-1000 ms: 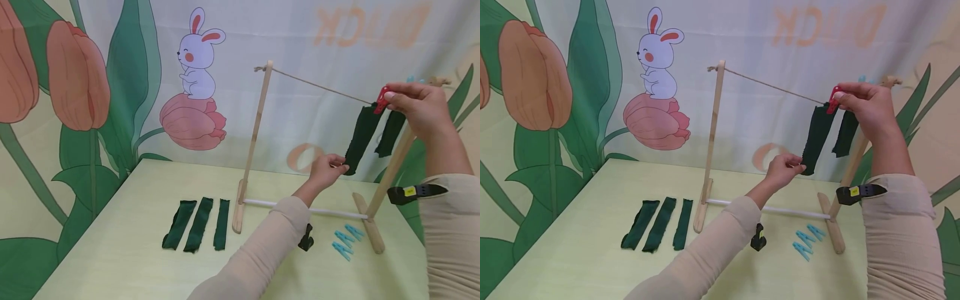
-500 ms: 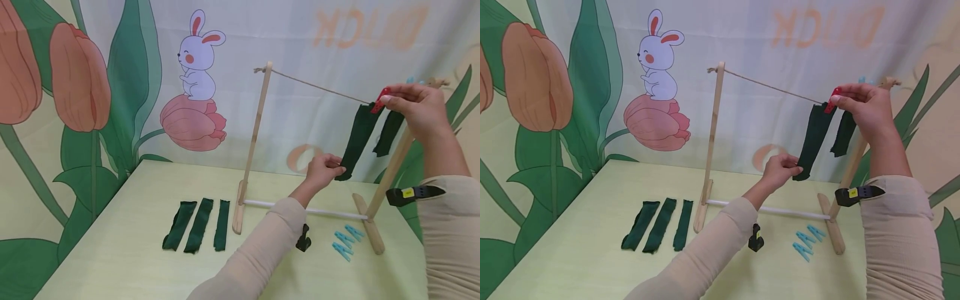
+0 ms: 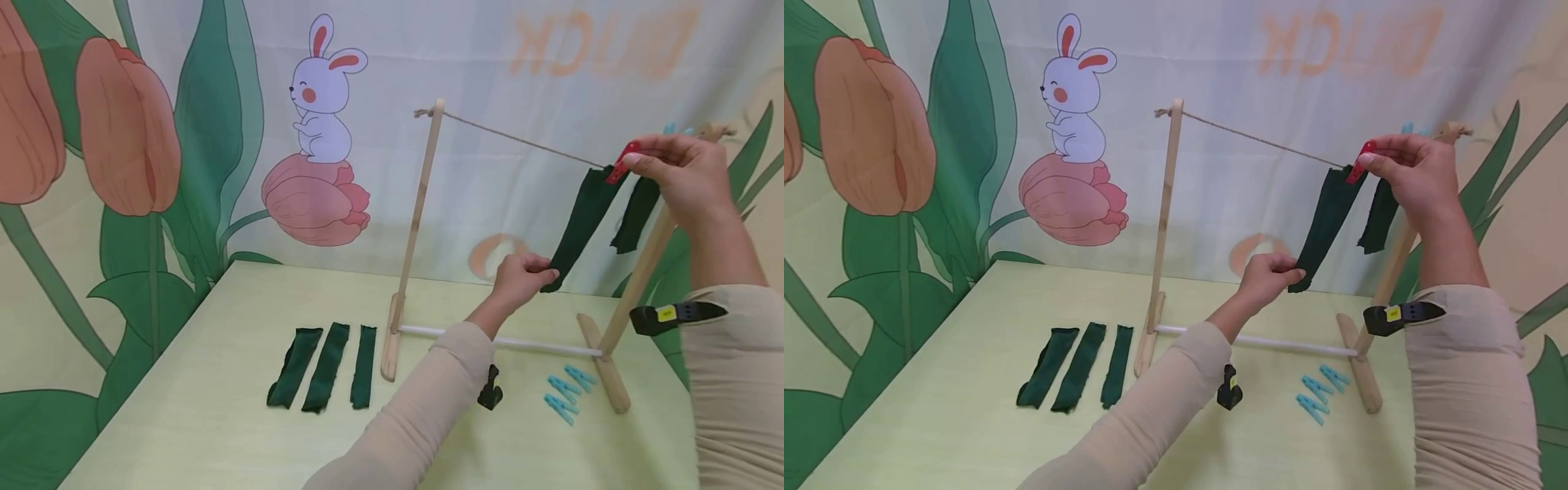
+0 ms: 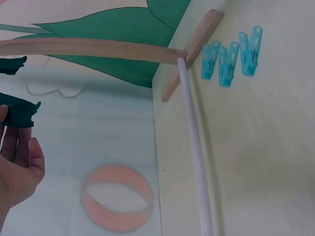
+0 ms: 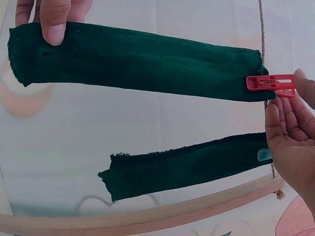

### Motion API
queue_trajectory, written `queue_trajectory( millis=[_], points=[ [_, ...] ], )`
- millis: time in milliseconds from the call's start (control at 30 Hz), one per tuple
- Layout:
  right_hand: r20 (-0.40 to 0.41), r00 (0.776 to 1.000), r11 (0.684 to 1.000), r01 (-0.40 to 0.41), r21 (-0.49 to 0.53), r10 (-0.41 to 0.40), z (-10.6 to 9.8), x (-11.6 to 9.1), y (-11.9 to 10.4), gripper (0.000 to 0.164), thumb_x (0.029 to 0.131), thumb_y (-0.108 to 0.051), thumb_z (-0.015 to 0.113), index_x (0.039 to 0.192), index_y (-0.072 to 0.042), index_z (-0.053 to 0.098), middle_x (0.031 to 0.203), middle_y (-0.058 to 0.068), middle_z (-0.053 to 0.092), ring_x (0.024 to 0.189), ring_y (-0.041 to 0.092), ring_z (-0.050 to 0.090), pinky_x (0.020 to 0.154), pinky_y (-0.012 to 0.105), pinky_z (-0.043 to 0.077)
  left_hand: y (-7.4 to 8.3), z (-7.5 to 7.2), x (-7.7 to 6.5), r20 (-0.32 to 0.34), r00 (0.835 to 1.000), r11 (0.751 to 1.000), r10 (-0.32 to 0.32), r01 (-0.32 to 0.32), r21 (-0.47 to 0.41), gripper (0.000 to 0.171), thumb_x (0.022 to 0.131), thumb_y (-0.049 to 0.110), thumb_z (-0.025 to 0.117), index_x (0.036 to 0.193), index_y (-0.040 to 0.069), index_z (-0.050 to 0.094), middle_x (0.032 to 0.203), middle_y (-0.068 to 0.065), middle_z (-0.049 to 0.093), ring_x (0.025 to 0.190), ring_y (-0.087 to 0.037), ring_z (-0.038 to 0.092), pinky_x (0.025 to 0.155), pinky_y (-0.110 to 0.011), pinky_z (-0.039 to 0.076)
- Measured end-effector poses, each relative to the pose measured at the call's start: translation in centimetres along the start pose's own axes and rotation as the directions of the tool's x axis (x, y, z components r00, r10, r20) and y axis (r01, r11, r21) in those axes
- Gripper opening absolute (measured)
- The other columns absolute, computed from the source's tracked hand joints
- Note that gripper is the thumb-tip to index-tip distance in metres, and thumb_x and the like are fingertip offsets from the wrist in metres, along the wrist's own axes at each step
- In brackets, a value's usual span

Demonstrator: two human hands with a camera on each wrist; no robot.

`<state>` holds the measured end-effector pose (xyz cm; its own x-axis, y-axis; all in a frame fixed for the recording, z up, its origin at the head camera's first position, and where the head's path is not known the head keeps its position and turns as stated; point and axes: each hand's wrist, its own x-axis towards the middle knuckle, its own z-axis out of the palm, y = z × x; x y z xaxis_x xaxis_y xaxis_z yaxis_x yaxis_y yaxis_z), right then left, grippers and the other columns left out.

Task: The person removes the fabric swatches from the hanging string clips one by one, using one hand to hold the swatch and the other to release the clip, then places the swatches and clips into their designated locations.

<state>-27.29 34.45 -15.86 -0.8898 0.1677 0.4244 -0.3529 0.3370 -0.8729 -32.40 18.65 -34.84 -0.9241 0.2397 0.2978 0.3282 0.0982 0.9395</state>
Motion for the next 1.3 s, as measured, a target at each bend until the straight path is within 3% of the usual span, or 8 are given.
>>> queue_trajectory(
  millis=[167,400,600,800,1100,1300],
  points=[
    [-0.027,1.0,1.0,-0.005,-0.024,0.004,-0.1,0.1,0.0,0.04,0.074,-0.027,0.076,0.109,-0.009,0.069,0.092,-0.006,0.062,0.092,0.007,0.048,0.071,0.011,0.042,0.0,0.0,0.0,-0.008,1.0,0.999,-0.011,0.011,-0.047,0.016,0.082,0.014,0.072,0.096,0.007,0.073,0.081,0.007,0.067,0.072,-0.001,0.058,0.061,-0.016,0.047],
    [-0.179,0.979,0.989,0.072,-0.132,-0.095,0.7,0.6,0.0,0.037,0.076,-0.032,0.071,0.105,-0.01,0.07,0.09,-0.009,0.059,0.082,0.005,0.051,0.074,0.02,0.037,0.2,-0.3,0.0,-0.018,1.0,0.987,-0.025,0.022,-0.157,0.019,0.082,0.012,0.072,0.1,0.006,0.072,0.085,0.006,0.067,0.076,-0.001,0.059,0.065,-0.017,0.047],
    [-0.213,0.97,0.987,0.09,-0.134,-0.117,1.2,0.9,0.0,0.034,0.076,-0.03,0.071,0.102,-0.009,0.071,0.087,-0.01,0.059,0.077,0.003,0.053,0.072,0.019,0.037,0.3,-0.8,-0.1,-0.032,0.999,0.982,-0.027,0.021,-0.185,0.017,0.081,0.009,0.072,0.098,0.004,0.072,0.084,0.002,0.068,0.075,-0.002,0.058,0.065,-0.017,0.047],
    [-0.315,0.944,0.994,0.082,-0.069,-0.1,1.3,1.2,-0.4,0.03,0.07,-0.033,0.074,0.092,-0.012,0.071,0.083,-0.008,0.059,0.076,0.005,0.049,0.066,0.016,0.039,0.4,-0.9,-0.2,0.0,1.0,0.976,-0.014,0.014,-0.219,0.019,0.082,0.01,0.071,0.1,0.003,0.071,0.085,0.002,0.067,0.076,-0.002,0.058,0.065,-0.018,0.047],
    [-0.448,0.886,0.99,0.14,0.018,-0.118,1.4,1.0,-1.1,0.037,0.071,-0.033,0.073,0.099,-0.01,0.07,0.092,-0.005,0.058,0.082,0.005,0.049,0.079,0.02,0.04,0.8,-1.2,-0.5,0.024,1.0,0.972,-0.007,0.013,-0.237,0.018,0.081,0.006,0.071,0.098,0.001,0.071,0.085,0.0,0.068,0.072,0.0,0.057,0.063,-0.017,0.048],
    [-0.428,0.901,0.973,0.154,0.173,-0.066,1.2,-0.4,-0.7,0.047,0.061,-0.03,0.083,0.099,-0.006,0.07,0.091,-0.001,0.059,0.079,0.008,0.051,0.08,0.017,0.042,1.1,-2.4,-1.5,0.055,0.998,0.972,-0.009,0.022,-0.232,0.02,0.083,0.01,0.07,0.102,0.003,0.07,0.088,0.004,0.066,0.076,-0.002,0.058,0.066,-0.019,0.049]
  ],
)
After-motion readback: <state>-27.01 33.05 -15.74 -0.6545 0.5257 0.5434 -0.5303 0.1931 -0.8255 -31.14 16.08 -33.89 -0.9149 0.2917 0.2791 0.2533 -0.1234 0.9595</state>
